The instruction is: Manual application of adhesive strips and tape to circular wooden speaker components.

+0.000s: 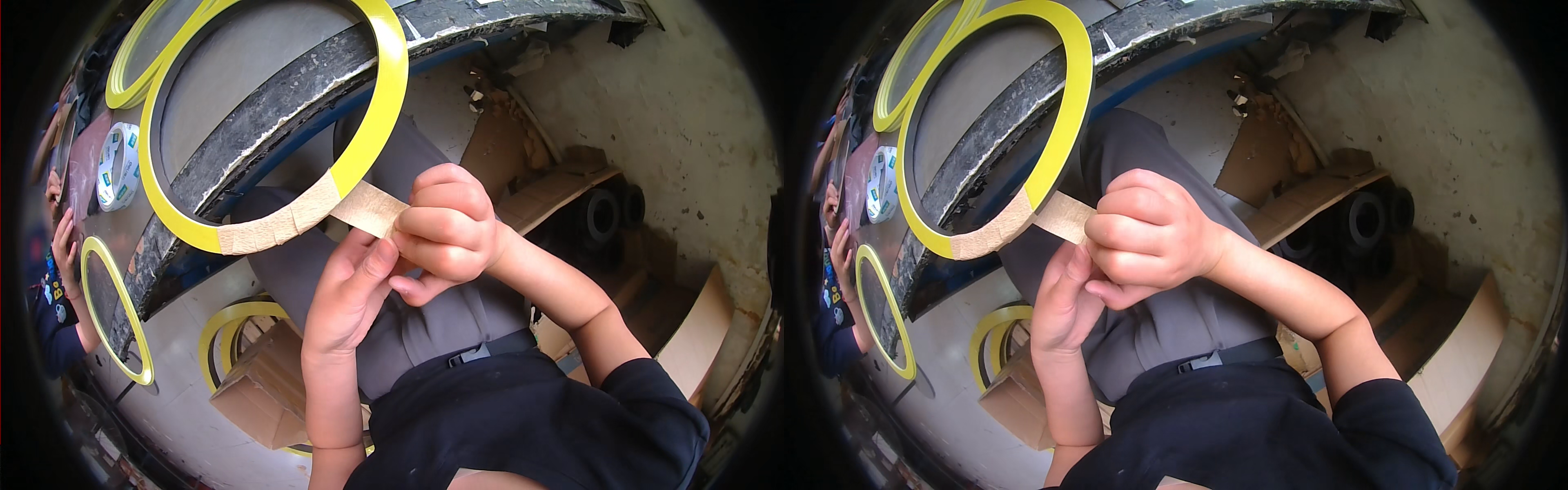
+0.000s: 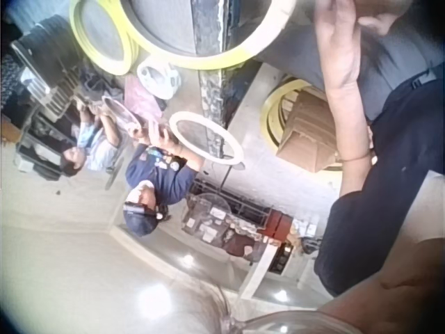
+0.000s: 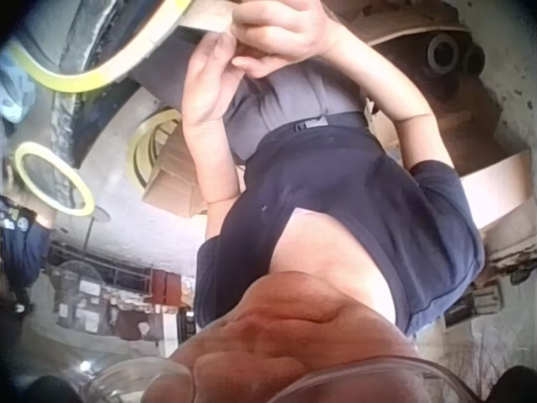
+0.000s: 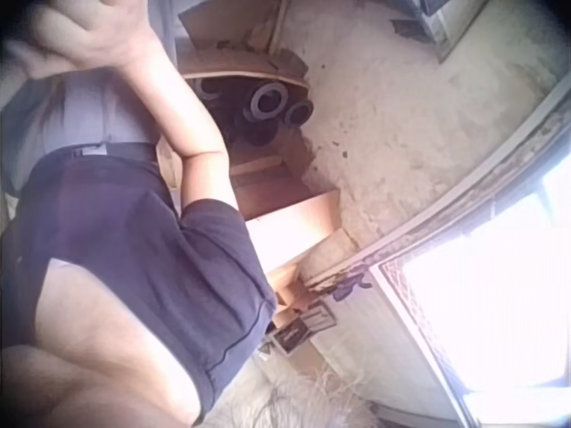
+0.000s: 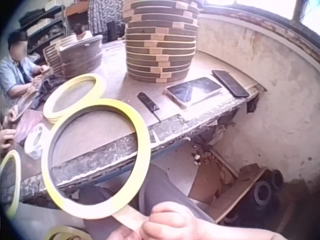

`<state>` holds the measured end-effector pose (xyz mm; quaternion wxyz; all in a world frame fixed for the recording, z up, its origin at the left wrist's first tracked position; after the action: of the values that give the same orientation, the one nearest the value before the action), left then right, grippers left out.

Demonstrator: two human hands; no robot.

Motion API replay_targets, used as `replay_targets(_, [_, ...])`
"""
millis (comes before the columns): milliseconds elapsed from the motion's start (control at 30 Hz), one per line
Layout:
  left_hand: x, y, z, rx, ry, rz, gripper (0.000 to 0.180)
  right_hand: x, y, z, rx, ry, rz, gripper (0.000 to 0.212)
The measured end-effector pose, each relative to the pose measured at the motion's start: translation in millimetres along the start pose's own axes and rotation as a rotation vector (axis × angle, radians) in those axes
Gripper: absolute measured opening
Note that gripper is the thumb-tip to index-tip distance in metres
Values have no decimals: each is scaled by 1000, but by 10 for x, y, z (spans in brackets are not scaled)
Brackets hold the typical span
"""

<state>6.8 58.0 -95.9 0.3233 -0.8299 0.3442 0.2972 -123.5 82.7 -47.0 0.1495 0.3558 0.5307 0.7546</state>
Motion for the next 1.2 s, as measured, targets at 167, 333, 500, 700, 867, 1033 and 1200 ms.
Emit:
replay_targets(167, [-13,33,-139,-123,-80,-117,49,66,-24,-18,-139,140,87,33])
replay_targets(333, [-97,-55,-297,-387,279,-255,59,144,-91,-276,-960,257,302,52])
replay_targets(500, [-40,-70,-348,-639,420,-307,72,-133,-170,-270,-1286,675,580,57])
replay_targets(700, [-86,-172,-366,-492,690,-486,66,-233,-180,-361,-1372,880,469,51])
replay_targets(867, [-589,-920,-947,-713,1454,-579,13,-249,-35,-438,-1230,853,470,55])
replay_targets(1033, [-460,-401,-1151,-740,1815,-429,50,-271,-53,-561,-1036,734,462,65])
replay_targets(1200, [-389,-380,-1055,-821,1876,-293,67,-349,-13,-633,-795,792,250,62])
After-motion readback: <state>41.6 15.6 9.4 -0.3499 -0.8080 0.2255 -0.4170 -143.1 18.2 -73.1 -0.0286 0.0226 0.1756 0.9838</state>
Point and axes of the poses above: each hand's wrist, its own y-axis towards the middle knuckle, its own x-axis out of the back of the hand, z = x × y, the point moved 6 cm from there along y, towards the middle knuckle, and after that the axes turned 5 degrees about -y, right-handed, at the moved point
